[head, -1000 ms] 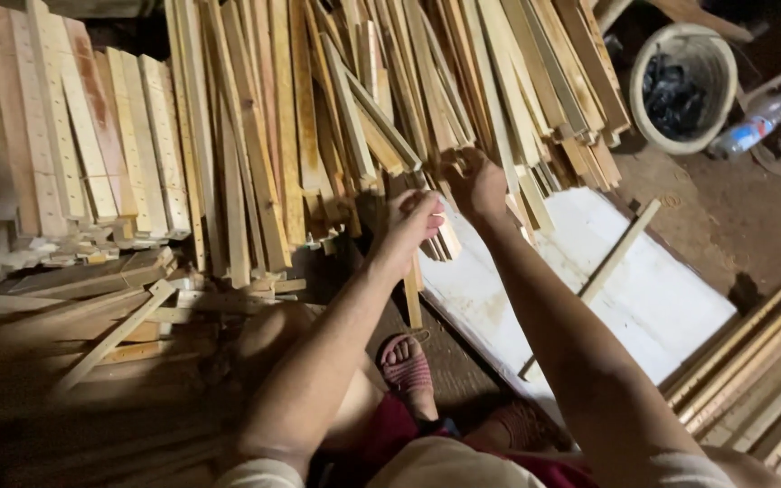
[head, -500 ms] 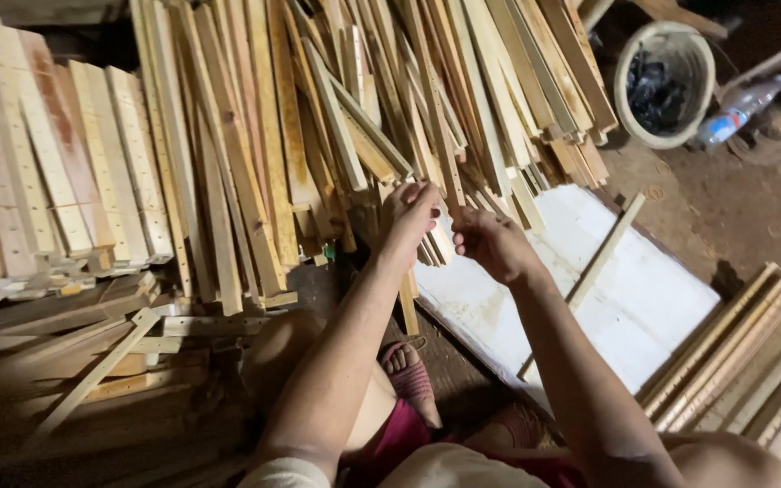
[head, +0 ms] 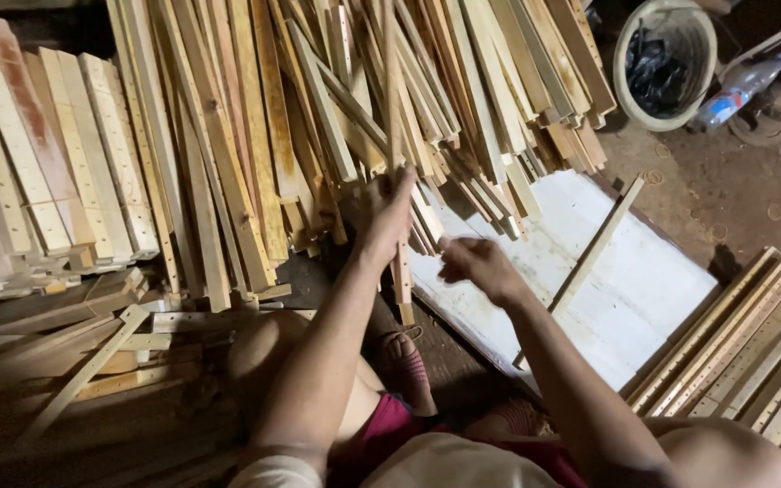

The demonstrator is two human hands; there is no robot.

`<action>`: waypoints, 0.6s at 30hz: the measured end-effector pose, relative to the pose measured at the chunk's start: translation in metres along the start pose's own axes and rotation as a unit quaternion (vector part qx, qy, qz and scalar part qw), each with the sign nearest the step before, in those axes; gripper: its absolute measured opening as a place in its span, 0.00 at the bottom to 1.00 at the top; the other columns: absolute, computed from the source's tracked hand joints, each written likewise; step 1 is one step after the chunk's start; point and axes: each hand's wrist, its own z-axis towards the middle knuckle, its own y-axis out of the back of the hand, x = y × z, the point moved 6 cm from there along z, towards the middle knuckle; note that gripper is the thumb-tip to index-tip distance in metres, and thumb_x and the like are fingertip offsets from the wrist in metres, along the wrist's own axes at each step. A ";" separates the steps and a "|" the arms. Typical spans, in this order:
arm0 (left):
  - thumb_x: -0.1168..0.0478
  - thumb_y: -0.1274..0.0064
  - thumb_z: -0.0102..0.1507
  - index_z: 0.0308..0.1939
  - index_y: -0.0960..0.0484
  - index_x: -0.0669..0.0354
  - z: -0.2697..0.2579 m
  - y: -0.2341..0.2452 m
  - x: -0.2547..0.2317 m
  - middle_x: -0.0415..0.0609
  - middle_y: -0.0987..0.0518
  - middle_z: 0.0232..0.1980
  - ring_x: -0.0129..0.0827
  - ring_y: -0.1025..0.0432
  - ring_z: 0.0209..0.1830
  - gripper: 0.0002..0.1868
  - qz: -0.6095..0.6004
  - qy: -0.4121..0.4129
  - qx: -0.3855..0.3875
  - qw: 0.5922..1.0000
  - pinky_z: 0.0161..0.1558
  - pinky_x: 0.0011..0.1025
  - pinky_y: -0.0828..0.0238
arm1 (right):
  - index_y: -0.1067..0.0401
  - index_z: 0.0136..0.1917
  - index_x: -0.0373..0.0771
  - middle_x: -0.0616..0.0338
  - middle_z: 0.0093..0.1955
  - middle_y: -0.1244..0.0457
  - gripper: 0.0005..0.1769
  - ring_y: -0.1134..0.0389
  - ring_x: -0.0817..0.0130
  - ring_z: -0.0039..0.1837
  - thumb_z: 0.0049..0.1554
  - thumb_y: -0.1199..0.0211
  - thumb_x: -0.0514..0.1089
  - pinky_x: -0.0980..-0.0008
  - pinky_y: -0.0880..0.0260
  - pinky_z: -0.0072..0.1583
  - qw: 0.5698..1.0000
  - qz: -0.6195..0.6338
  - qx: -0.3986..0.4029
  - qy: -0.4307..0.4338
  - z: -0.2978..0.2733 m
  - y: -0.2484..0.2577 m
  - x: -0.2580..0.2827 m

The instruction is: The person gathers wooden slats and organizes them into bundles, securing them with rubber bands.

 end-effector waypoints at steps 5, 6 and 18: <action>0.43 0.48 0.68 0.33 0.30 0.61 0.010 0.008 -0.004 0.41 0.36 0.15 0.24 0.38 0.05 0.24 -0.038 -0.034 -0.012 0.999 0.09 0.21 0.41 | 0.22 0.58 0.34 0.45 0.37 0.30 0.31 0.24 0.59 0.42 0.62 0.33 0.66 0.62 0.21 0.47 0.983 -0.119 -0.101 0.101 0.091 0.015 0.018; 0.45 0.48 0.67 0.32 0.32 0.61 0.013 0.006 -0.002 0.41 0.39 0.13 0.24 0.40 0.04 0.23 -0.073 -0.029 -0.010 0.997 0.08 0.22 0.44 | 0.22 0.57 0.35 0.47 0.36 0.30 0.30 0.24 0.62 0.40 0.62 0.33 0.65 0.66 0.21 0.45 0.973 -0.138 -0.122 0.141 0.106 0.012 0.029; 0.47 0.41 0.65 0.27 0.31 0.55 0.006 0.009 -0.026 0.46 0.34 0.11 0.30 0.35 0.05 0.21 -0.037 -0.045 -0.082 0.995 0.09 0.23 0.44 | 0.22 0.45 0.48 0.57 0.36 0.32 0.14 0.26 0.55 0.45 0.46 0.38 0.52 0.53 0.26 0.40 0.940 -0.284 -0.184 0.044 0.196 0.027 -0.021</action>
